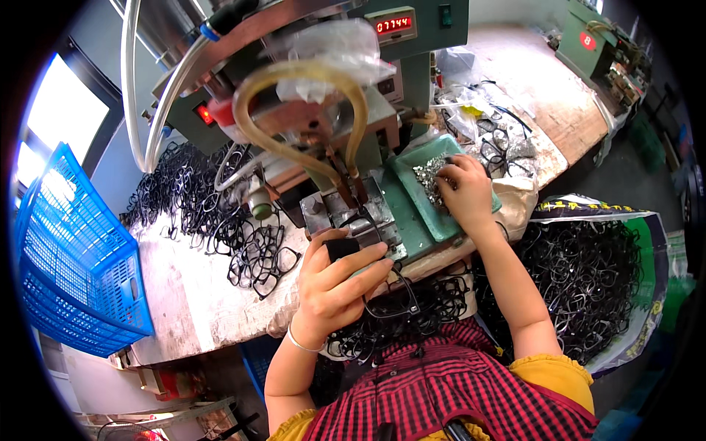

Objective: The person repeatedly picks up black eyeglass frames from a pile, places them into a green machine, and presses a lever to attach small metal screws. The person then removes the assembled frames and places them on the table. The process is repeated continuously.

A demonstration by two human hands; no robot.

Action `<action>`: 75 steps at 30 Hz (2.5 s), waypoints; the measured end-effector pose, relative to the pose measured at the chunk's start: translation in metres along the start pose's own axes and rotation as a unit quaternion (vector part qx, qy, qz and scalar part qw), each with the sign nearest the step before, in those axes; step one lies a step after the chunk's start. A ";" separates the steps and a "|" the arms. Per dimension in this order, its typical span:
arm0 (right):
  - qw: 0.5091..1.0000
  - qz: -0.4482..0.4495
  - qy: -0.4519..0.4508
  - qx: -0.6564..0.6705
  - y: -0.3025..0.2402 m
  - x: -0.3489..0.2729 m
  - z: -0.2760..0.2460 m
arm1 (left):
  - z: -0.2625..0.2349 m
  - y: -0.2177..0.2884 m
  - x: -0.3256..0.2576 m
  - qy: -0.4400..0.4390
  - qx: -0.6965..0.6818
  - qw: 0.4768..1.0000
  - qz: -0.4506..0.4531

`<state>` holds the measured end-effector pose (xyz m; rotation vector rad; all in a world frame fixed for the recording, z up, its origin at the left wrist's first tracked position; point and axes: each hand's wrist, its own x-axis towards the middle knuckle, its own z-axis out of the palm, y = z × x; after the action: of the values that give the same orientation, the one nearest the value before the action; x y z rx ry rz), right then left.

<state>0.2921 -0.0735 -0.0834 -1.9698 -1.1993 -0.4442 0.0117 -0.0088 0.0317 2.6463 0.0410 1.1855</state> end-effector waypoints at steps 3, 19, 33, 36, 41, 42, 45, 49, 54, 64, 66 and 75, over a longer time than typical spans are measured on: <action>0.998 -0.022 -0.056 0.035 -0.018 0.022 0.012 | 0.001 -0.002 0.001 -0.003 -0.009 1.000 -0.003; 0.844 0.279 0.013 0.458 0.005 -0.012 -0.011 | -0.126 -0.019 -0.145 0.076 0.330 0.846 -0.411; 0.971 0.149 0.049 0.181 -0.008 -0.032 -0.047 | -0.081 -0.055 -0.176 -0.005 0.159 0.872 -0.463; 0.983 0.076 0.038 0.163 -0.024 -0.027 -0.059 | -0.084 -0.054 -0.175 0.182 -0.073 0.844 -0.499; 0.948 -0.020 -0.008 0.318 -0.096 0.016 -0.054 | -0.058 -0.058 -0.123 0.257 -0.149 0.846 -0.443; 0.940 -0.036 -0.009 0.339 -0.104 0.021 -0.044 | -0.050 -0.064 -0.123 0.263 -0.138 0.853 -0.430; 0.906 0.043 -0.023 0.420 -0.125 0.013 -0.030 | -0.033 -0.061 -0.125 0.292 -0.105 0.852 -0.421; 0.881 0.075 -0.018 0.468 -0.132 0.008 -0.025 | -0.031 -0.058 -0.098 0.348 -0.094 0.858 -0.367; 0.865 0.086 -0.077 0.488 -0.140 0.014 -0.039 | -0.057 -0.022 0.007 0.318 -0.111 0.937 -0.092; 0.929 -0.016 -0.130 0.345 -0.117 0.019 -0.062 | -0.042 0.012 0.025 -0.006 0.069 0.995 0.070; 0.984 -0.046 -0.098 0.143 -0.075 0.018 -0.041 | -0.020 0.018 0.030 -0.042 0.052 0.989 0.133; 0.998 -0.021 -0.028 0.053 -0.005 -0.007 -0.015 | -0.005 0.021 0.034 -0.080 0.070 0.983 0.150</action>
<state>0.2854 -0.0877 -0.0758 -1.8800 -1.2740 -0.3418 0.0288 -0.0243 0.0648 2.9421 -0.3261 1.0830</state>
